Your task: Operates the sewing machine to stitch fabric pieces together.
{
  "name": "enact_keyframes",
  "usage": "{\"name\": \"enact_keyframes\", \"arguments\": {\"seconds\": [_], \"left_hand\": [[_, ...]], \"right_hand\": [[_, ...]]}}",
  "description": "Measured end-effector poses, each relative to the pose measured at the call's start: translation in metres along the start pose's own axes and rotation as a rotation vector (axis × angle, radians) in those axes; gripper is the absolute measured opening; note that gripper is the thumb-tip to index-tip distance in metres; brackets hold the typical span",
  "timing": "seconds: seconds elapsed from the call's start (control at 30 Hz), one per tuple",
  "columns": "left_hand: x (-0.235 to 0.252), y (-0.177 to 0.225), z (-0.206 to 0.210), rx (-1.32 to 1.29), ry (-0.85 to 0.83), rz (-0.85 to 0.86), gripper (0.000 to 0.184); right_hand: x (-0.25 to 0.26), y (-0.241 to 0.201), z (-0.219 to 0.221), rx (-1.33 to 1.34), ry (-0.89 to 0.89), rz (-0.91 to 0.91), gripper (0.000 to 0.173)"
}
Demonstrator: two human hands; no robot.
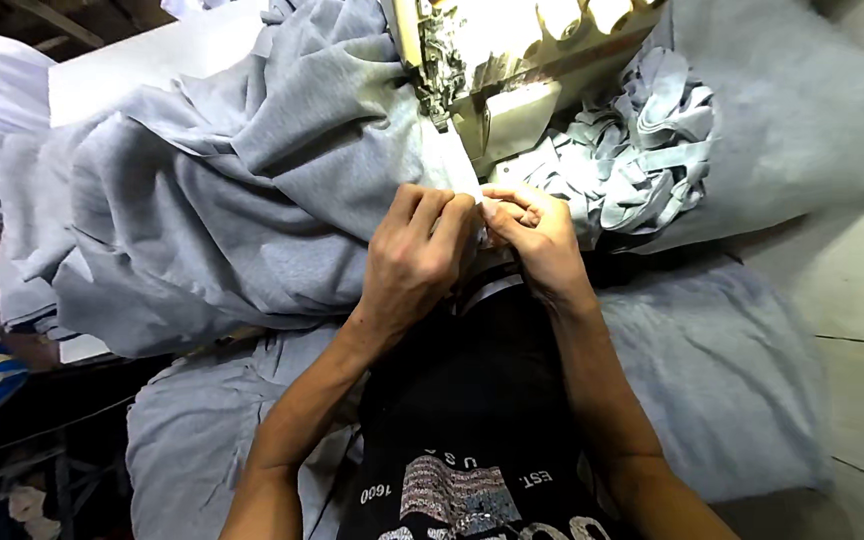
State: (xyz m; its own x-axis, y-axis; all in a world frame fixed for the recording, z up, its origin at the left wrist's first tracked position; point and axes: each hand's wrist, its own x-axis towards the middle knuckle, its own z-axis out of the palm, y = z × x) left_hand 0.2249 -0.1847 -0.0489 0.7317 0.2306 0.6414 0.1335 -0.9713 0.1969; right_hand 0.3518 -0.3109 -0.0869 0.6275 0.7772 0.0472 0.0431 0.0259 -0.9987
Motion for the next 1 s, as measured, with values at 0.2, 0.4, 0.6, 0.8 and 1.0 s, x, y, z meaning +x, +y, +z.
{"name": "enact_keyframes", "arguments": {"seconds": [0.2,0.4,0.6,0.8,1.0], "left_hand": [[-0.012,0.005,-0.005,0.017,0.041,-0.023,0.012],[-0.018,0.012,0.013,0.012,0.029,-0.001,0.015],[-0.02,0.012,0.02,0.043,0.004,0.071,0.017],[-0.029,0.004,0.027,-0.029,-0.043,0.122,0.016],[-0.119,-0.102,-0.064,0.289,0.015,-0.594,0.072]], "right_hand": [[-0.001,-0.002,0.002,-0.1,0.05,-0.041,0.011],[-0.004,-0.007,-0.001,-0.059,0.041,-0.018,0.016],[-0.004,-0.008,-0.004,-0.031,0.023,-0.005,0.021],[0.001,-0.006,0.003,-0.094,0.059,0.014,0.014],[0.006,-0.014,0.002,-0.178,0.116,-0.041,0.01]]}}
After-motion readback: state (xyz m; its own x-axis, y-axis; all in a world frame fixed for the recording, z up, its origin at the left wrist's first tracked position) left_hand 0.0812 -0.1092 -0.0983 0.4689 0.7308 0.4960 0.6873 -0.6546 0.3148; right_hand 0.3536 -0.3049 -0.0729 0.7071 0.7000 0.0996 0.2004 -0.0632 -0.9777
